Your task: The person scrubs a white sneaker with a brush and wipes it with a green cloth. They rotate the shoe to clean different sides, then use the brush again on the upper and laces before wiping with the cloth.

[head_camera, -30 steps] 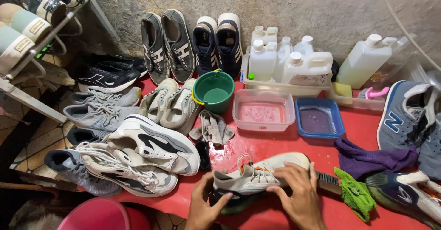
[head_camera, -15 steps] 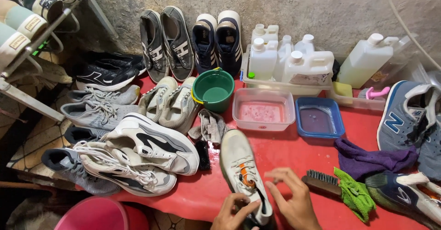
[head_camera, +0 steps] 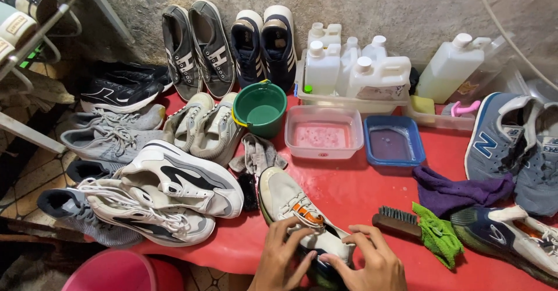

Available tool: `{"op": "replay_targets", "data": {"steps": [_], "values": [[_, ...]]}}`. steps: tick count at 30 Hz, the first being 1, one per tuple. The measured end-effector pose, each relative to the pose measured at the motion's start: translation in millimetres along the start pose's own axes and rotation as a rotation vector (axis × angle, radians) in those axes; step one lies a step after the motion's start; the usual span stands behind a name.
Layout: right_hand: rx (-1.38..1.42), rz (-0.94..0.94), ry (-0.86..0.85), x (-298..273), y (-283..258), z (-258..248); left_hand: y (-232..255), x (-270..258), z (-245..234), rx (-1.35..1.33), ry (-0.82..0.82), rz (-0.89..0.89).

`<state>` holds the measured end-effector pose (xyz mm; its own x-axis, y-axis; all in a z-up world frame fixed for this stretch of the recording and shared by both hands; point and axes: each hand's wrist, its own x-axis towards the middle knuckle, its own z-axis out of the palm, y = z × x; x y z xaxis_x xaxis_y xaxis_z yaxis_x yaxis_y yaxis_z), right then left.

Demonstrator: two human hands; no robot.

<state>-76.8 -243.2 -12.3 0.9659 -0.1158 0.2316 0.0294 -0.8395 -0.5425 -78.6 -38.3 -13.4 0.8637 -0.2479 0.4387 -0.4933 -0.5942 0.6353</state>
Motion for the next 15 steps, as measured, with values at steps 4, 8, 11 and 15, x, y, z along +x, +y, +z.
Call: {"op": "replay_targets", "data": {"steps": [4,8,11,15], "values": [[-0.011,-0.004,0.044,4.0,6.1,1.1,-5.3,4.0,-9.0,-0.030,0.123,-0.062],[-0.129,0.038,-0.034,5.2,6.8,-4.5,0.0,11.3,-19.9,-0.078,0.111,-0.001],[-0.207,0.034,-0.199,13.1,10.3,-10.1,4.2,18.7,-16.9,-0.122,0.081,0.091],[-0.055,-0.061,-0.558,28.0,21.1,-12.6,1.4,22.9,-7.4,-0.192,0.051,0.158]]}}
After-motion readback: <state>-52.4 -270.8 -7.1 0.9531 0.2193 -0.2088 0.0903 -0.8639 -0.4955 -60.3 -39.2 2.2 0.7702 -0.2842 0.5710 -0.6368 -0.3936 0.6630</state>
